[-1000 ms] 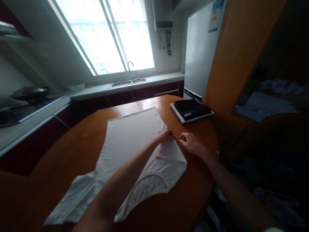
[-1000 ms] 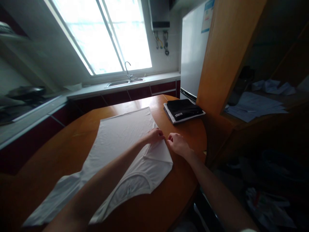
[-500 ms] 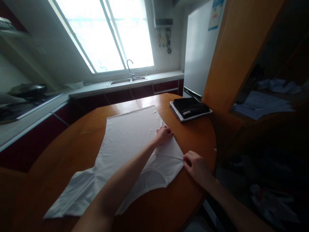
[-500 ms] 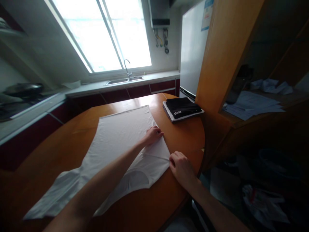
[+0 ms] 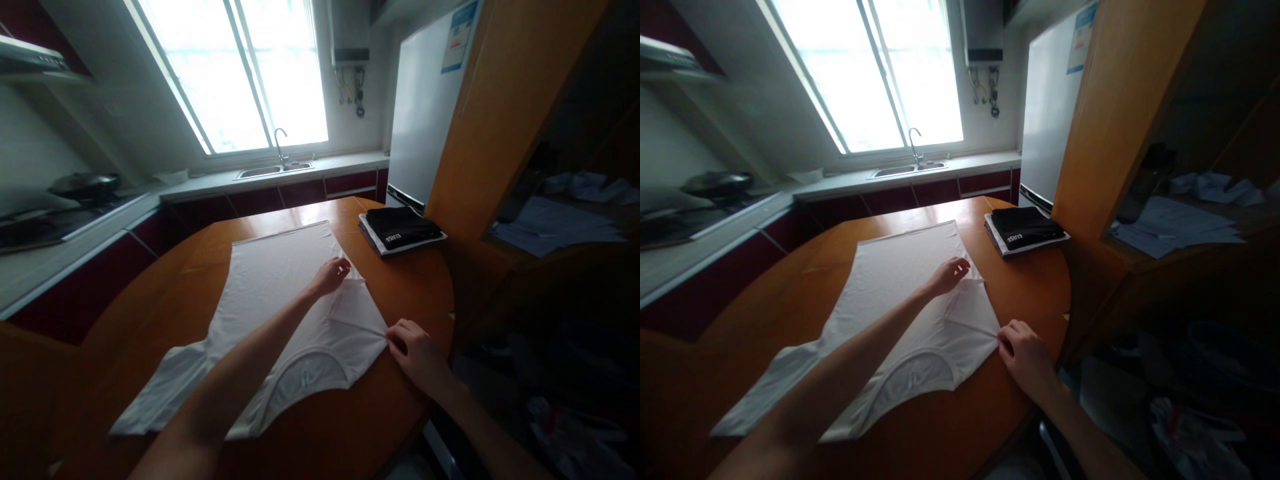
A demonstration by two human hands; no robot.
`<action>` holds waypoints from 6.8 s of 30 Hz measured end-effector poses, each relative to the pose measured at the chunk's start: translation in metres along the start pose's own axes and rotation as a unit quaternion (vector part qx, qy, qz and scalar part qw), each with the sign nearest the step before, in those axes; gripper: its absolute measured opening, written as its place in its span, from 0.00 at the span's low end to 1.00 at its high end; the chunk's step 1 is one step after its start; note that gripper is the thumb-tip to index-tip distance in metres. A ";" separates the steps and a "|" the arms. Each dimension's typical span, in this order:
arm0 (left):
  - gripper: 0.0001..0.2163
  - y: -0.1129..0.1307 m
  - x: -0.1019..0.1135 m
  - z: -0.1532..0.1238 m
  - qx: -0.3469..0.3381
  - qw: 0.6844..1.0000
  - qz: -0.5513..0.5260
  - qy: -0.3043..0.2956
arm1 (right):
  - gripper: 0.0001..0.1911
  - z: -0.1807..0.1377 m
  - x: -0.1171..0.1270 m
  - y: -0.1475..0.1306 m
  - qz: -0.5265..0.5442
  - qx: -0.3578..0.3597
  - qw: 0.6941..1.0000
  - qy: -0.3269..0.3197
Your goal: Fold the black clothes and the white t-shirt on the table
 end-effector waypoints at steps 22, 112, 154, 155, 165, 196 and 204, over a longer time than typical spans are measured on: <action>0.17 -0.006 -0.003 -0.044 0.046 0.991 0.108 -0.060 | 0.35 0.107 -0.080 0.005 -0.160 0.010 0.974 -0.158; 0.19 -0.099 0.184 -0.253 0.207 0.929 0.036 0.304 | 0.34 0.119 -0.083 -0.003 -0.179 0.052 0.979 -0.085; 0.09 -0.145 0.199 -0.455 0.555 0.807 0.130 0.157 | 0.22 0.094 -0.050 -0.063 -0.006 0.234 0.969 0.078; 0.09 -0.145 0.199 -0.453 0.549 0.812 0.126 0.152 | 0.21 0.085 -0.053 -0.080 0.006 0.259 0.964 0.060; 0.06 -0.147 0.205 -0.451 0.493 0.825 0.093 0.260 | 0.11 -0.046 -0.137 -0.249 -0.024 0.459 0.858 -0.227; 0.10 -0.135 0.206 -0.448 0.471 0.817 0.151 0.296 | 0.30 -0.085 -0.125 -0.270 0.105 0.461 0.830 -0.296; 0.10 -0.135 0.205 -0.450 0.485 0.812 0.154 0.286 | 0.23 -0.070 -0.125 -0.243 0.037 0.402 0.886 -0.226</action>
Point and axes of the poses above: each hand's wrist, its own z-axis towards the middle knuckle, its own x-axis out of the back of the hand, y = z × x, the point moved 10 cm from there along z, towards the middle knuckle, and after that the axes turned 2 degrees about -x, right-handed, at the moved point
